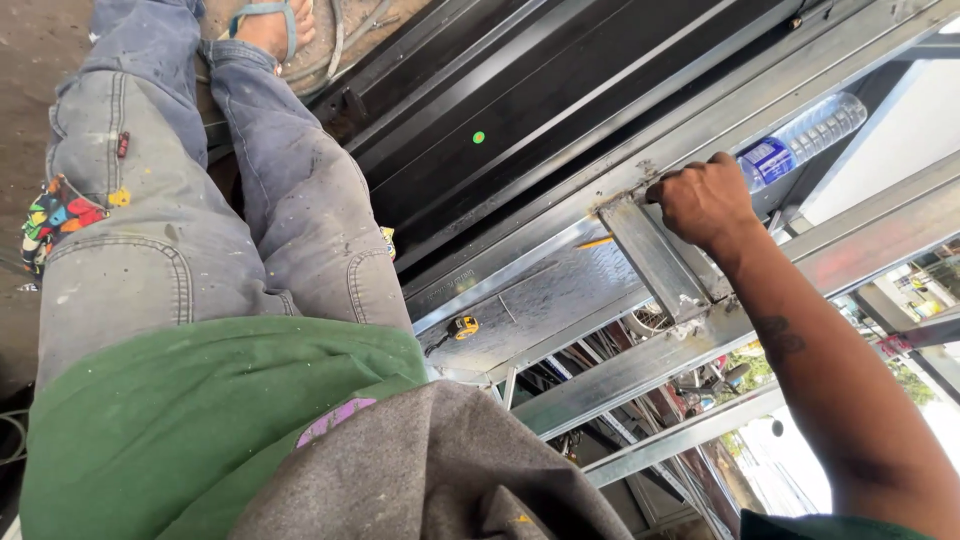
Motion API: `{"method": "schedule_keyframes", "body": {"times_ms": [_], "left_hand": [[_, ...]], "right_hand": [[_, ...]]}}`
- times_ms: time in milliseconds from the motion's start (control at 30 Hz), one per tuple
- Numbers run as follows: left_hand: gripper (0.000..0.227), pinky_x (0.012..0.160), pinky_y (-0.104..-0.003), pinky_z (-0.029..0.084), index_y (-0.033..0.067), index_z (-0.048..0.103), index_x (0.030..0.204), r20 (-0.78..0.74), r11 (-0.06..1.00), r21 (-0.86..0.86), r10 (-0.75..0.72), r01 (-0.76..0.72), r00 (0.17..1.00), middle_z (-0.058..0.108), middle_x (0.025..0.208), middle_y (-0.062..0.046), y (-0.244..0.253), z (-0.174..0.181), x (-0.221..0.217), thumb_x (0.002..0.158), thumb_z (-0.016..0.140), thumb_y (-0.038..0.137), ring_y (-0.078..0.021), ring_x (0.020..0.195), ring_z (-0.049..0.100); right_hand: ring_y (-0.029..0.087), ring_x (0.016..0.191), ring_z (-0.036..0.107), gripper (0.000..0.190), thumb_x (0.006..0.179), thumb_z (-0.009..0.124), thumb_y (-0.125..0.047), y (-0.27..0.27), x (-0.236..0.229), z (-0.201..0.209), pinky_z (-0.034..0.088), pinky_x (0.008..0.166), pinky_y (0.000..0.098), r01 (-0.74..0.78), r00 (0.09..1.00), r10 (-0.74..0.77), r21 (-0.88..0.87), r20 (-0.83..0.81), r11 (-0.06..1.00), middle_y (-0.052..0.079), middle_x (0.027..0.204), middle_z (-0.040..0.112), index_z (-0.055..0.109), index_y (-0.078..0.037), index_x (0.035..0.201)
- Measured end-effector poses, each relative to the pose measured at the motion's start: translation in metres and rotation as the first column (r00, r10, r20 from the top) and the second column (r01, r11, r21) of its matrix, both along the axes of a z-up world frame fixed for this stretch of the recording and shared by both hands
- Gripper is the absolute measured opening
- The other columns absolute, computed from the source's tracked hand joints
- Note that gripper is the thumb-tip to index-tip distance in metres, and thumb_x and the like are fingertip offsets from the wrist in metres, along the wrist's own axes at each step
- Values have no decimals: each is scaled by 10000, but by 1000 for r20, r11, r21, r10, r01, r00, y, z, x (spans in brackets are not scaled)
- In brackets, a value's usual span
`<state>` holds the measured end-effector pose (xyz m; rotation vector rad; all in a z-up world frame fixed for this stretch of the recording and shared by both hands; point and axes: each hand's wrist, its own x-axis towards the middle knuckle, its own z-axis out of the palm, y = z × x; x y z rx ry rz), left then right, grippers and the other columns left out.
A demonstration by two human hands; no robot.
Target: Applying filler material to the joints of a metal frame using a spatula to smooth the surface.
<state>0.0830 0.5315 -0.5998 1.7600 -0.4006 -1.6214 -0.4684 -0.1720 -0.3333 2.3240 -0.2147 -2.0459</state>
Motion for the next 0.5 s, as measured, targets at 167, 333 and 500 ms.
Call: {"method": "schedule_keyframes", "body": {"times_ms": [167,333,500], "left_hand": [[463,1136,-362,406,68,531,1429,-19,996,-94,-1,-1,1000,551,1383,-81,-30,-16,-50,995,671,144,-192,1205,556],[536,1184,-350,407,58,516,1464,59,987,-153,-46,55,997,553,1437,-85,-192,88,-50,957,683,92,-193,1249,568],[426,530,-538,651,53,618,1321,-650,729,441,662,-523,374,756,1092,-109,-456,285,-90,909,688,133,-252,818,755]], "right_hand": [[368,813,760,312,902,575,-172,-2,97,45,571,831,479,425,877,-387,-84,286,901,60,866,777,769,-330,1088],[193,879,559,509,860,541,86,74,194,121,442,798,326,764,161,-688,352,707,541,73,1074,716,746,-58,1303],[385,1324,656,362,1004,401,118,153,255,130,536,1207,487,539,-332,-653,705,681,462,245,1373,628,575,32,1310]]}}
